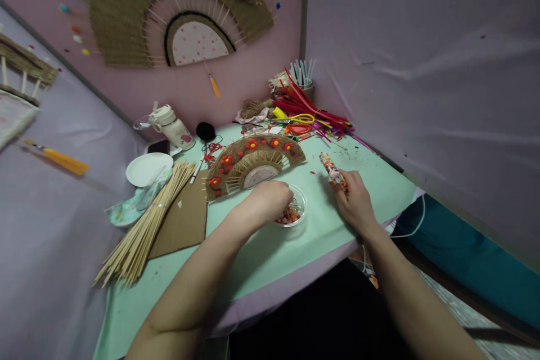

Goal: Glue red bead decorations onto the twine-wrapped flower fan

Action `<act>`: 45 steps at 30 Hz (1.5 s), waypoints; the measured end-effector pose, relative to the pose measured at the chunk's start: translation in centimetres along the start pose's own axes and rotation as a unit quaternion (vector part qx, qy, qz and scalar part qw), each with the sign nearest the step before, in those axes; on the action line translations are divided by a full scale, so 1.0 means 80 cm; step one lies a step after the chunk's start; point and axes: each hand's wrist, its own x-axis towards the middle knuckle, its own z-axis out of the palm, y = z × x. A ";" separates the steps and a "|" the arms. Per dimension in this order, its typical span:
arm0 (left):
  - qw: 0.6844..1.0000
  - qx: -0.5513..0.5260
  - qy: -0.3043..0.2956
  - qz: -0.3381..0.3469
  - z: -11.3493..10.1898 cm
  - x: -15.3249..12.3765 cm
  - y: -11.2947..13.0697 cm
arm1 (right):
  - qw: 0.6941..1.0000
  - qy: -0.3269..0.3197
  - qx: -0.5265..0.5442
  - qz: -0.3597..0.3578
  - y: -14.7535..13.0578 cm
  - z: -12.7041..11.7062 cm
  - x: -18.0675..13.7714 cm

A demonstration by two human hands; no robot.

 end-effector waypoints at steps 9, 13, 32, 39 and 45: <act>0.998 -0.025 -0.027 -0.043 -0.002 -0.008 0.009 | 1.000 -0.009 0.003 0.005 0.003 0.001 -0.001; 0.998 -0.039 -0.017 -0.042 0.004 -0.009 0.016 | 1.000 -0.010 0.008 0.009 0.003 0.002 -0.001; 0.996 -0.035 0.017 -0.079 -0.012 -0.010 -0.013 | 1.000 -0.018 0.003 0.006 0.001 0.000 -0.001; 0.986 0.055 -0.053 -0.150 -0.003 0.008 0.004 | 1.000 -0.024 0.004 0.010 -0.002 -0.002 0.000; 0.986 0.059 -0.036 -0.152 0.011 0.016 0.013 | 0.999 -0.029 0.006 0.013 0.000 -0.001 -0.001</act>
